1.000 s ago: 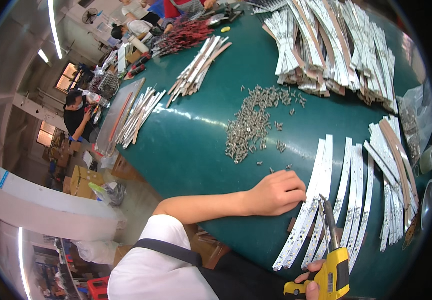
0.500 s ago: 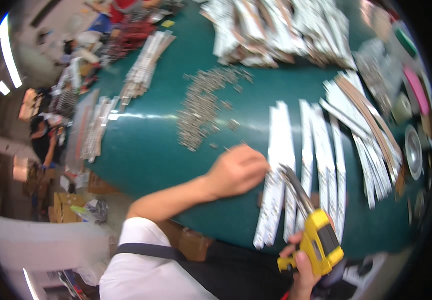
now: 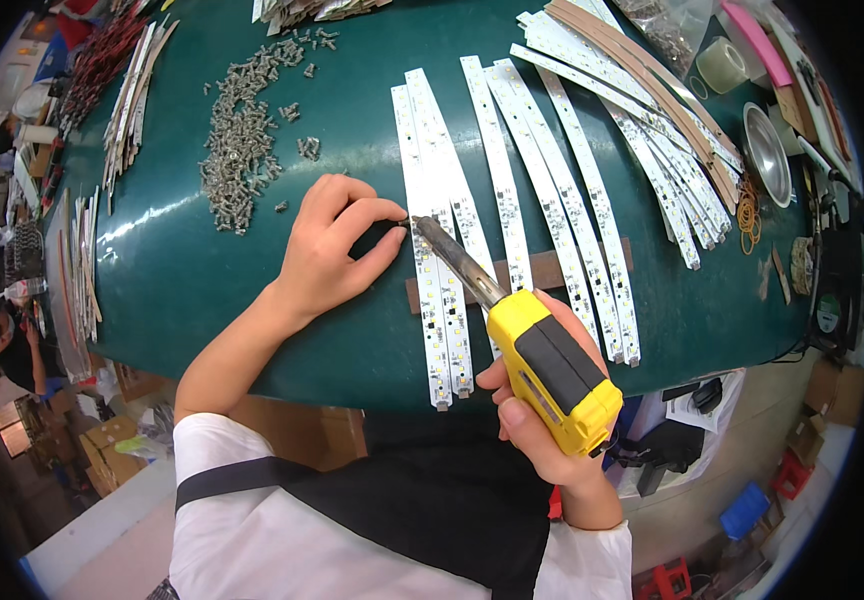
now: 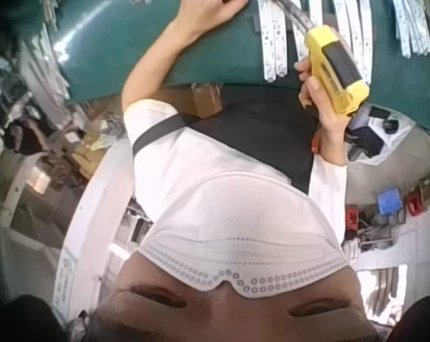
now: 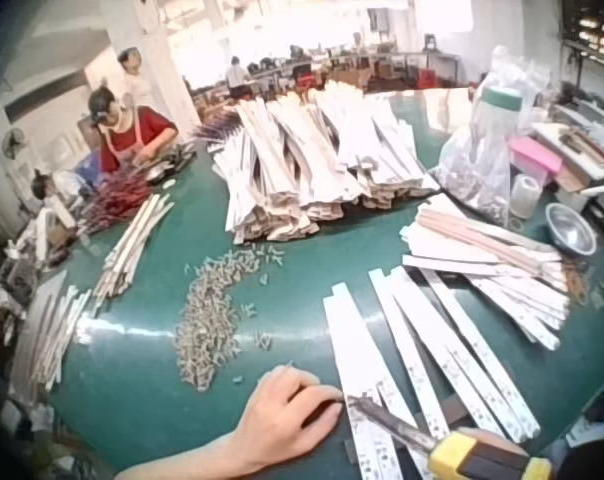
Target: The person solders small components onto LED light strips using a soldering iron, bundles the finished strips together, and lays out a new batch of strips on the work table to solder.
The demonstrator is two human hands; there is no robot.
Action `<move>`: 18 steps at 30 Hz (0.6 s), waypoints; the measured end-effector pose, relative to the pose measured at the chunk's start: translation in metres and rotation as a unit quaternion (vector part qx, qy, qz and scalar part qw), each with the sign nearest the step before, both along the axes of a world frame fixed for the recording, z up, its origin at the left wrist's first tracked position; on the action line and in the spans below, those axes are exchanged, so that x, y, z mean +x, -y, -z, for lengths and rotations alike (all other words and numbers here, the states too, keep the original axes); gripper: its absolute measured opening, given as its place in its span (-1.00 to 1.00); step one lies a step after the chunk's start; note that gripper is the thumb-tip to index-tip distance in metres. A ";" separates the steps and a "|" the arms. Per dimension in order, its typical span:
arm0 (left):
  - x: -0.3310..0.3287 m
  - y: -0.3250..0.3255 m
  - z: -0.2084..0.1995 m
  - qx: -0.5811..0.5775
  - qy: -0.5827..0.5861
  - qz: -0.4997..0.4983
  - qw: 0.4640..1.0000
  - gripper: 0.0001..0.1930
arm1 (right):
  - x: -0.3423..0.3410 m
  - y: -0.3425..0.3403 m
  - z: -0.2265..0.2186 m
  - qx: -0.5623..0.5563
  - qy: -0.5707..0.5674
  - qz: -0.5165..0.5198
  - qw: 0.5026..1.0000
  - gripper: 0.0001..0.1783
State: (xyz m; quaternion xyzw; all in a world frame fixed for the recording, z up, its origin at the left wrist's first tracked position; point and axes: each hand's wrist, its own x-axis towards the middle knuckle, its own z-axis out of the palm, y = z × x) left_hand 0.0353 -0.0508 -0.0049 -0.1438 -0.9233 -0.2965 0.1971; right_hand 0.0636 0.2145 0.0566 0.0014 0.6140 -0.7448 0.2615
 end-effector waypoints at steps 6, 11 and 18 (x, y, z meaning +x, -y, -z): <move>-0.001 0.001 0.001 0.000 -0.013 0.003 1.000 -0.78 | -0.003 0.002 -0.001 -0.001 -0.010 -0.012 1.000 -0.17; -0.001 0.002 0.002 0.001 -0.012 0.003 1.000 -0.78 | -0.003 0.006 -0.006 0.007 0.002 0.004 1.000 -0.18; -0.001 0.001 0.002 0.005 -0.016 0.005 1.000 -0.79 | -0.004 0.002 -0.011 0.022 0.008 -0.023 0.999 -0.17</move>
